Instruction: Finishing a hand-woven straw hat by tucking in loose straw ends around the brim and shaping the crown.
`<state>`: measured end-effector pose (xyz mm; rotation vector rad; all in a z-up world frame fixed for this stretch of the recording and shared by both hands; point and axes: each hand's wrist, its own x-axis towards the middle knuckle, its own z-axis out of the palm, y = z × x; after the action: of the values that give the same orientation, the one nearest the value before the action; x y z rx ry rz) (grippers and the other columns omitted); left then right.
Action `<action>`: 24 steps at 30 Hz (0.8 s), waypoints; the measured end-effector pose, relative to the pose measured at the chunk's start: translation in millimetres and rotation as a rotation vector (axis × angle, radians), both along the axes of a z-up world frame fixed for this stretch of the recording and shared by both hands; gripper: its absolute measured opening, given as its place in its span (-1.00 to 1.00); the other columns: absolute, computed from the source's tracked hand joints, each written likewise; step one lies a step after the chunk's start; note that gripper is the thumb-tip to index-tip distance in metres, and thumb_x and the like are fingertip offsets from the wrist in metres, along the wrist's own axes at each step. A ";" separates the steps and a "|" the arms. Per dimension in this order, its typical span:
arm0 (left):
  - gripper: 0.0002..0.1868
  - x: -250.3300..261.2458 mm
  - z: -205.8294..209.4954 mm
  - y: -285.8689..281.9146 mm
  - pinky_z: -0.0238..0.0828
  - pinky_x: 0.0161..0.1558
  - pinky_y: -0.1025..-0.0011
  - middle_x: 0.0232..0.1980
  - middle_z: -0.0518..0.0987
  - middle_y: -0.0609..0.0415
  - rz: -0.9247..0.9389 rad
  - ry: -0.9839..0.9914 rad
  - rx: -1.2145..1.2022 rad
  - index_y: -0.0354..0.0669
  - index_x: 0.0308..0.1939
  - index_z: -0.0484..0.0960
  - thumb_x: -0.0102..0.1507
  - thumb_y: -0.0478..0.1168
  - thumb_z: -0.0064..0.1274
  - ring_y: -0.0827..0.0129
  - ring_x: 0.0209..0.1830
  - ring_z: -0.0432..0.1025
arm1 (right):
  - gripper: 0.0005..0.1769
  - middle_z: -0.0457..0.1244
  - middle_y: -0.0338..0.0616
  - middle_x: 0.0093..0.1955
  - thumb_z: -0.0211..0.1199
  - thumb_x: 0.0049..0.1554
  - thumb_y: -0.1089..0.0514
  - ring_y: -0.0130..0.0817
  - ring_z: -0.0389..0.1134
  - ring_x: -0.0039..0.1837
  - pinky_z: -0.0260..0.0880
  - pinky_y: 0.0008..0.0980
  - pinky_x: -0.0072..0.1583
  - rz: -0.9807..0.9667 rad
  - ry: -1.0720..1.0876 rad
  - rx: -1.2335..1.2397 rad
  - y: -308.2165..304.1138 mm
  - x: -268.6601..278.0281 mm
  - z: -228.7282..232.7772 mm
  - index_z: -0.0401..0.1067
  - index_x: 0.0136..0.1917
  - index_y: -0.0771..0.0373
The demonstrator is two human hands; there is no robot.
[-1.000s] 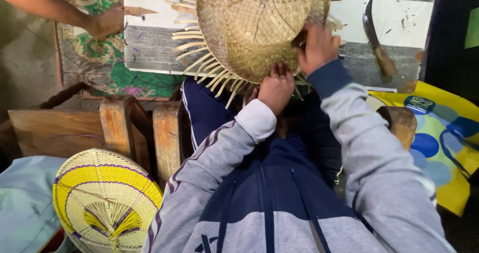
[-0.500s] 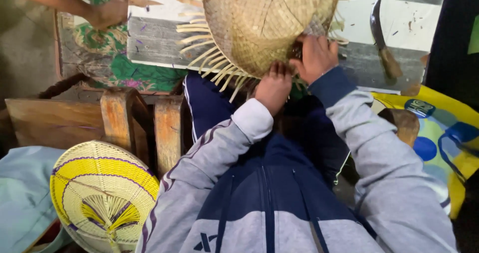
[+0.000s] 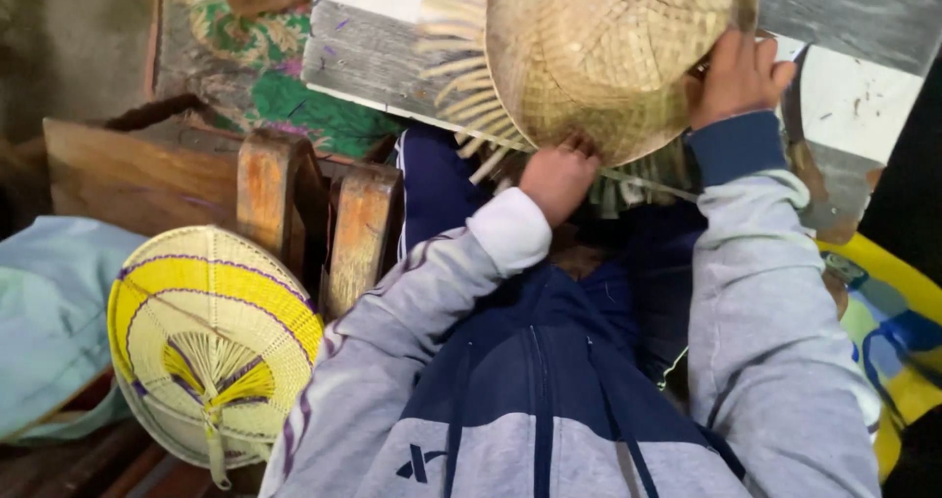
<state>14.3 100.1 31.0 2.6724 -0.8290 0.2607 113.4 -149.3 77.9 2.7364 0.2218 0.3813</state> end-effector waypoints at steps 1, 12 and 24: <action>-0.89 0.2 15.0 15.6 0.51 -0.32 0.14 -0.19 0.63 0.02 0.031 0.040 0.054 -0.01 -0.30 0.68 0.14 -0.20 0.07 0.10 -0.11 0.54 | -0.39 0.26 -0.01 -0.04 0.47 0.08 -0.17 0.02 0.19 0.05 0.05 -0.08 -0.02 0.059 0.055 0.141 0.7 -3.9 6.2 0.29 0.16 0.22; -0.53 -6.2 -39.8 -38.0 0.50 0.09 -0.01 0.35 0.51 -0.24 0.123 -0.043 0.029 -0.28 0.11 0.69 0.23 -0.14 -0.07 -0.06 0.43 0.37 | -0.35 0.26 0.15 0.09 0.31 0.22 -0.22 0.16 0.24 0.15 0.11 0.06 0.01 0.007 0.239 0.422 60.9 -66.7 17.3 0.30 0.26 0.37; -0.41 -8.4 -27.7 -42.2 0.30 0.37 -0.02 0.50 0.32 -0.31 0.113 0.165 0.205 -0.34 0.41 0.40 0.32 -0.14 -0.13 -0.09 0.56 0.15 | -0.36 0.25 0.07 -0.03 0.58 0.04 0.18 0.11 0.12 0.06 -0.04 -0.08 -0.01 0.079 0.069 0.442 7.7 -9.2 19.0 0.28 0.27 0.27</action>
<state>6.0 57.9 3.3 2.8881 -0.6881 -0.0210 104.1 -141.7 97.0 3.1861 0.2949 0.3961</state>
